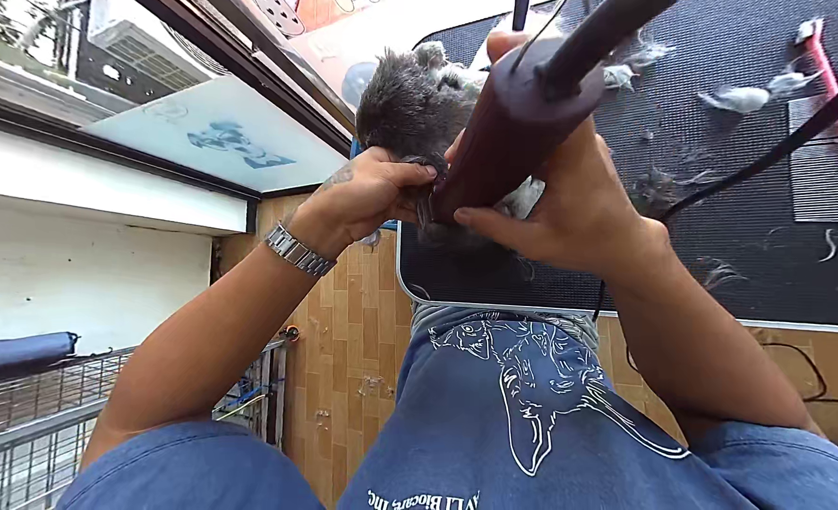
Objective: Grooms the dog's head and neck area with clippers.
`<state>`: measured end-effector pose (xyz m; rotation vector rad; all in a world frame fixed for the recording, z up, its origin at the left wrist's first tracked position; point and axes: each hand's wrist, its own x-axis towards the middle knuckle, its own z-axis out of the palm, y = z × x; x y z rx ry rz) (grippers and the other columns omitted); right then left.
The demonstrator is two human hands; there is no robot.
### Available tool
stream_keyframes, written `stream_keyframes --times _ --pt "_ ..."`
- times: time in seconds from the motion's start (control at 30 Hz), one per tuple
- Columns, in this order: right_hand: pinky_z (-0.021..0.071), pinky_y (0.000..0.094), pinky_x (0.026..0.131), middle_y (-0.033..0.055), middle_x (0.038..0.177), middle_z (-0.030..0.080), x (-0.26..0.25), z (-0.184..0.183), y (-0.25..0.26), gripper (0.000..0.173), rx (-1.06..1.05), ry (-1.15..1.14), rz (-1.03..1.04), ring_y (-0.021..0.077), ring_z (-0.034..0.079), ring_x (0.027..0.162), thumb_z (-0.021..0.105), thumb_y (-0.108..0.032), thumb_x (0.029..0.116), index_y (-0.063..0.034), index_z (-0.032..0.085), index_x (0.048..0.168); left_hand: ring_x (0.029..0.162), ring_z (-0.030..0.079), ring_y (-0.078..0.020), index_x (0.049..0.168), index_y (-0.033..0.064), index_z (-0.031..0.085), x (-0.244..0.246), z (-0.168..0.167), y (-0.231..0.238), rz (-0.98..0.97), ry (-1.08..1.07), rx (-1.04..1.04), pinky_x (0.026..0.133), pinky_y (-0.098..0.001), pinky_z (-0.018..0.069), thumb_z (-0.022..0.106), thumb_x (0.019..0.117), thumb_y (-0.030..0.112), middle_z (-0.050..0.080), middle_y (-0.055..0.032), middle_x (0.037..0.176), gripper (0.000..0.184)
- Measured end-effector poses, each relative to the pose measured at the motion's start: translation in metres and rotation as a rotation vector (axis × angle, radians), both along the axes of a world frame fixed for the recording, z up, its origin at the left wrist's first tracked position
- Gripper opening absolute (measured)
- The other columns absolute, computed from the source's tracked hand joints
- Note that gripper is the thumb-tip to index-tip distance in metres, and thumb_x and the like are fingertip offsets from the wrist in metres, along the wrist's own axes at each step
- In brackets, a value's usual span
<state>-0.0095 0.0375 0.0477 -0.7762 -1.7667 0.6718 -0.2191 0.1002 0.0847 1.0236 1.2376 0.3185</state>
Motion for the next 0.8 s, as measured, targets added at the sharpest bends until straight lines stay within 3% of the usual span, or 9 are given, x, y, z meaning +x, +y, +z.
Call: stream_keyframes --times 0.1,0.2,0.27,0.4,0.57,0.67,0.8 --pt "0.0566 0.0291 0.098 0.0122 0.120 0.068 0.006 0.005 -0.001 0.084 -0.003 -0.012 0.047 0.0110 0.066 0.113 0.078 -0.020 0.0864 0.0107 0.032 0.149 0.075 0.073 -0.0136 0.103 0.0070 0.062 0.002 -0.001 -0.005 0.012 0.012 0.025 0.070 -0.0310 0.0638 0.047 0.1064 0.010 0.073 -0.0041 0.086 0.016" --pt "0.0573 0.0325 0.101 0.0180 0.119 0.069 0.012 0.010 0.003 0.071 0.087 0.052 0.003 0.0168 0.068 0.115 0.076 -0.017 0.0883 0.0187 0.039 0.137 0.073 0.074 -0.0143 0.104 0.0048 0.061 0.005 0.001 -0.006 0.039 0.022 0.045 0.069 -0.0308 0.0639 0.048 0.1058 0.009 0.073 -0.0060 0.086 0.014" --pt "0.0570 0.0337 0.101 0.0194 0.118 0.069 0.012 0.011 0.005 0.068 0.139 0.003 -0.040 0.0186 0.068 0.116 0.076 -0.019 0.0888 0.0186 0.042 0.135 0.075 0.074 -0.0155 0.105 0.0037 0.061 0.006 0.002 -0.006 0.033 0.012 0.037 0.070 -0.0319 0.0641 0.046 0.1068 0.009 0.073 -0.0074 0.088 0.016" --pt "0.0566 0.0326 0.095 0.0152 0.118 0.068 0.005 0.007 0.004 0.083 0.103 -0.120 -0.006 0.0150 0.067 0.111 0.076 -0.026 0.0882 0.0107 0.034 0.149 0.072 0.072 -0.0117 0.105 0.0062 0.061 0.010 0.002 -0.011 -0.002 0.042 0.103 0.066 -0.0282 0.0626 0.048 0.1073 0.012 0.073 -0.0034 0.085 0.015" --pt "0.0555 0.0285 0.097 0.0108 0.120 0.068 0.010 0.005 0.001 0.081 0.023 -0.149 0.095 0.0105 0.066 0.112 0.075 -0.023 0.0870 0.0064 0.034 0.150 0.074 0.073 -0.0133 0.109 0.0049 0.060 0.010 -0.004 -0.015 0.004 0.068 0.126 0.069 -0.0300 0.0639 0.049 0.1068 0.011 0.073 -0.0046 0.089 0.013" --pt "0.0570 0.0292 0.099 0.0124 0.121 0.068 0.019 0.009 0.002 0.080 -0.005 -0.040 0.101 0.0123 0.067 0.114 0.076 -0.017 0.0874 0.0115 0.032 0.148 0.074 0.073 -0.0146 0.108 0.0035 0.060 0.012 -0.003 -0.012 0.011 0.061 0.118 0.069 -0.0311 0.0639 0.048 0.1070 0.011 0.073 -0.0061 0.088 0.014" --pt "0.0590 0.0388 0.100 0.0202 0.119 0.067 0.023 0.009 0.006 0.069 0.068 0.145 0.014 0.0230 0.068 0.115 0.075 -0.012 0.0885 0.0200 0.035 0.135 0.073 0.074 -0.0147 0.107 0.0035 0.059 0.010 0.001 -0.008 0.009 0.063 0.136 0.067 -0.0319 0.0642 0.048 0.1070 0.010 0.073 -0.0062 0.088 0.013"
